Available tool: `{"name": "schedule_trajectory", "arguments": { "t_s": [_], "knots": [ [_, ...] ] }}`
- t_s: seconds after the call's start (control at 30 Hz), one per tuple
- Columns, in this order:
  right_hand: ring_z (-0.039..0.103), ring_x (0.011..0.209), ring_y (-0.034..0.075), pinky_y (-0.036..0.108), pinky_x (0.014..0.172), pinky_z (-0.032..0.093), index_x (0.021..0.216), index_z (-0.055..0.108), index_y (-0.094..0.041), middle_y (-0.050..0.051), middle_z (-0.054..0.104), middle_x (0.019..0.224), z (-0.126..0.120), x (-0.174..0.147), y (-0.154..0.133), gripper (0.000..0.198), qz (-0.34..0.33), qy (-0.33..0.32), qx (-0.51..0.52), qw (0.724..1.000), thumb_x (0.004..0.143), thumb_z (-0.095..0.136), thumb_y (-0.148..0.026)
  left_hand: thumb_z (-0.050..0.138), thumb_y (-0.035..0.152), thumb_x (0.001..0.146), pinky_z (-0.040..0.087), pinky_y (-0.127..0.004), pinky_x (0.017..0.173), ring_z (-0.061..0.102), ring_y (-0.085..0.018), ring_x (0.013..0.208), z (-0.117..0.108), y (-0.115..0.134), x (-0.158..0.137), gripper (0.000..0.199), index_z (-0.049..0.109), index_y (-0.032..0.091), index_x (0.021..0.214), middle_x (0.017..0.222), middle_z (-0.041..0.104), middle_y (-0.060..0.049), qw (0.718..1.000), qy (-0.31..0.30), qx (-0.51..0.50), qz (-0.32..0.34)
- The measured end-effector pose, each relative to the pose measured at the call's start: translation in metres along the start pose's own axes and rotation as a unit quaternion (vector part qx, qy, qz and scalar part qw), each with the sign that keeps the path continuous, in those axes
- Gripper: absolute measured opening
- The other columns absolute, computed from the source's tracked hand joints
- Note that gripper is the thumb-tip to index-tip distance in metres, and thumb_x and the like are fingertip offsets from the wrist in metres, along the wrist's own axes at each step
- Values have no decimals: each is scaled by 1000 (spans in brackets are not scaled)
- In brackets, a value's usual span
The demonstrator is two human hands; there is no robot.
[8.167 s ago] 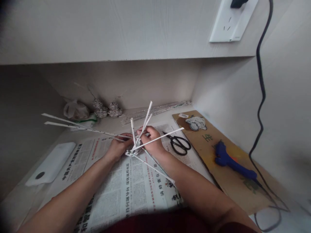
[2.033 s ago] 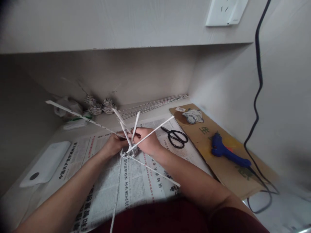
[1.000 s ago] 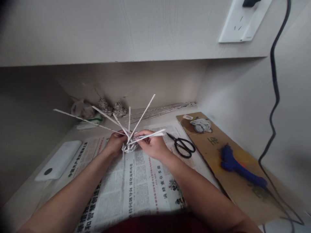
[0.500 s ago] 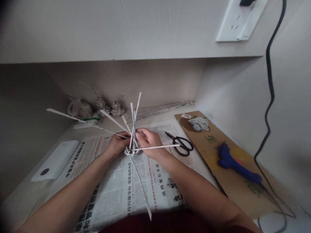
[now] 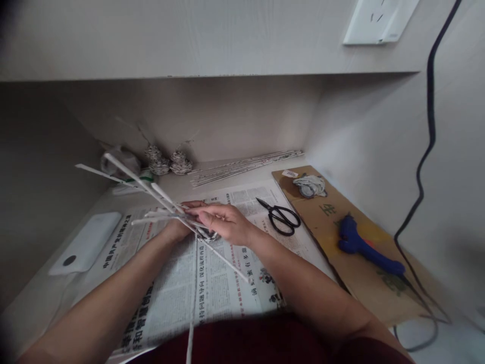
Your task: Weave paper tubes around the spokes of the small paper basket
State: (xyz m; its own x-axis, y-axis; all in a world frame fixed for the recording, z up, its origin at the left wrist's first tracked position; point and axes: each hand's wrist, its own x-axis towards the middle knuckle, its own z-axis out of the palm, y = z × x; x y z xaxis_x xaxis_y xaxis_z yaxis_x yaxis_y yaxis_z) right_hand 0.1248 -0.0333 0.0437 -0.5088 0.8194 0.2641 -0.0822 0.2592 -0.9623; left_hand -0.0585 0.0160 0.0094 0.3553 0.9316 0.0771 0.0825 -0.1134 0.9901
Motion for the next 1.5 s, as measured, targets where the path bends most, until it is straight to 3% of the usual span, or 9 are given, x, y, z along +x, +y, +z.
{"name": "schedule_trajectory", "arguments": {
  "t_s": [0.1, 0.27, 0.33, 0.4, 0.5, 0.63, 1.07, 1.33, 1.5],
  "knots": [
    [58, 65, 11, 24, 54, 46, 121, 73, -23, 5, 69, 92, -2, 0, -2, 46, 3, 5, 42, 999, 98, 51, -56, 77, 32, 66, 45, -26, 50, 60, -16, 52, 4, 0, -1, 20, 65, 16, 60, 59, 68, -4, 997, -16, -68, -21],
    [57, 61, 10, 24, 51, 43, 104, 73, -18, 4, 68, 89, -9, 4, -5, 40, -38, 253, 21, 966, 96, 55, -53, 86, 23, 54, 47, -26, 54, 59, -14, 51, 8, 6, 5, 22, 71, 14, 68, 59, 68, -2, 974, 80, -195, -85],
    [61, 72, 13, 26, 59, 48, 106, 71, -19, 5, 69, 94, -10, 5, -4, 33, -34, 287, -36, 957, 92, 62, -47, 86, 22, 53, 47, -25, 53, 59, -13, 51, 7, 8, 8, 22, 70, 14, 65, 58, 66, -2, 961, 91, -247, -89],
    [65, 90, 18, 31, 71, 53, 120, 66, -20, 9, 69, 111, -7, 4, -1, 40, -9, 259, -108, 960, 87, 68, -44, 85, 21, 53, 48, -25, 54, 60, -13, 53, 5, 7, 10, 20, 70, 14, 65, 60, 67, -2, 953, 104, -275, -78],
    [60, 118, 28, 44, 91, 53, 145, 48, -24, 14, 58, 139, 4, 1, 7, 77, 13, 184, -230, 956, 77, 79, -47, 85, 19, 52, 51, -27, 60, 65, -16, 61, 6, 2, 12, 21, 72, 14, 69, 67, 72, -4, 945, 138, -291, -62],
    [49, 135, 34, 53, 110, 42, 152, 36, -24, 16, 51, 148, 17, -2, 15, 102, -12, 168, -320, 933, 68, 86, -51, 86, 23, 52, 54, -31, 68, 70, -20, 68, 14, -3, 11, 28, 72, 14, 76, 71, 74, -5, 936, 176, -302, -53],
    [64, 114, 29, 43, 97, 51, 137, 52, -24, 11, 67, 127, 23, -3, 14, 60, -34, 206, -324, 923, 83, 73, -39, 88, 25, 53, 49, -24, 58, 61, -12, 56, 15, 5, 7, 29, 69, 14, 71, 66, 70, -2, 949, 127, -283, -51],
    [65, 90, 21, 35, 79, 53, 129, 57, -24, 9, 69, 114, 11, -2, 9, 64, -31, 216, -309, 926, 76, 79, -52, 89, 26, 47, 49, -25, 54, 62, -15, 53, -7, 8, 10, 29, 69, 12, 62, 60, 69, -5, 963, 94, -230, -103],
    [59, 65, 14, 28, 65, 46, 125, 62, -26, -2, 66, 77, 4, -1, 2, 53, 6, 97, -308, 947, 79, 79, -45, 88, 19, 45, 45, -24, 49, 58, -14, 47, -23, 1, 11, 24, 70, 12, 59, 54, 68, -5, 972, 20, -177, -152]
  ]
}}
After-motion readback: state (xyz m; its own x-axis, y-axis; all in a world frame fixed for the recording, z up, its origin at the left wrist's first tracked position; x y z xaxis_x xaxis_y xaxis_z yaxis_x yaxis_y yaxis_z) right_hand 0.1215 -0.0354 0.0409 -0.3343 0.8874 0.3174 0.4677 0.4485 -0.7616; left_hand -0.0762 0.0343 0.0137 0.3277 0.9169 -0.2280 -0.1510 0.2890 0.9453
